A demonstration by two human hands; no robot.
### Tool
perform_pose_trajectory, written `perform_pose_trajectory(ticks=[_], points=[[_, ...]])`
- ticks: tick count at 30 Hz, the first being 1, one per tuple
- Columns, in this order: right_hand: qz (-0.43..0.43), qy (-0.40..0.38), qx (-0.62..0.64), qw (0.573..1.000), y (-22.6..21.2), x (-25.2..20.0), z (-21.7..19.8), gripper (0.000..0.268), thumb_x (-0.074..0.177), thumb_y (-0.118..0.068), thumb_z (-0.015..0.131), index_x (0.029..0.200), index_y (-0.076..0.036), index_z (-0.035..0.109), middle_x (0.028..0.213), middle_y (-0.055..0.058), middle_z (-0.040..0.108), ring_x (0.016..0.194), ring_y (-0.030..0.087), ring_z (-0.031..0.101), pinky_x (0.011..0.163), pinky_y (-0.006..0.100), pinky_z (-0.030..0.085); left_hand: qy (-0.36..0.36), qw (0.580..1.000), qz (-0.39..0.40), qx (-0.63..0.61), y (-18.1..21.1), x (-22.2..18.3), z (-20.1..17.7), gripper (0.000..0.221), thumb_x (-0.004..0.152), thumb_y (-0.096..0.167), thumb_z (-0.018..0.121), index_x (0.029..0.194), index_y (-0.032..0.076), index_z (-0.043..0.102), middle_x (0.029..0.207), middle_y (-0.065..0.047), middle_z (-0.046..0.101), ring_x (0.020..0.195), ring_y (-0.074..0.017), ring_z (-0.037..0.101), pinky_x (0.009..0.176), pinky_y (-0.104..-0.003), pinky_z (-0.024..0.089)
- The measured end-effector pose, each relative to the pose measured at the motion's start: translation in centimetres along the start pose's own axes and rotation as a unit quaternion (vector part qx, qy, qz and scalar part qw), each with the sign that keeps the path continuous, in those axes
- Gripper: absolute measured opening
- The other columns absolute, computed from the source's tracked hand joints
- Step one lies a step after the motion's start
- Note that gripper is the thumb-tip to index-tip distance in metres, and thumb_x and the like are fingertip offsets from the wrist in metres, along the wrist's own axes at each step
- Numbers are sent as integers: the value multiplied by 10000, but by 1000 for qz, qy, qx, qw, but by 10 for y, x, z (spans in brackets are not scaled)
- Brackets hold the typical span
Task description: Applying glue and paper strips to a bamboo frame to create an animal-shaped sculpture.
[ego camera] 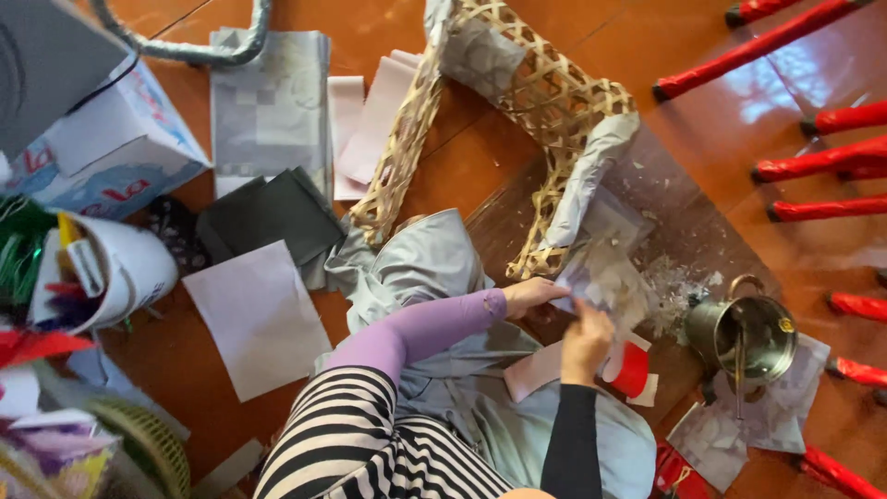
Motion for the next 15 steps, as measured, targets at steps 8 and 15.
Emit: perform_pose_trajectory(ticks=[8,15], points=[[95,197,9,976,-18,-4,-158,267,961,54,633,1190,-17,750,1111,188,734,1006,369,705,895,442,559,55,913,216,343,182,-294,-26,350,962,375,666,1093,74,788,973,-13,770,837,-69,692,645,-237,545],[109,215,7,971,-48,-78,-201,53,1079,-25,673,1099,19,696,1115,183,745,995,358,706,878,431,563,488,665,470,315,258,-390,-161,228,978,123,691,1164,1,643,945,-9,671,803,-65,671,686,-225,551]])
Point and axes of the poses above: each hand's wrist, its own x-axis towards the middle knuckle, its own z-axis out of the palm, y = z × x, the point moved 7 cm from there along x, towards the middle knuckle
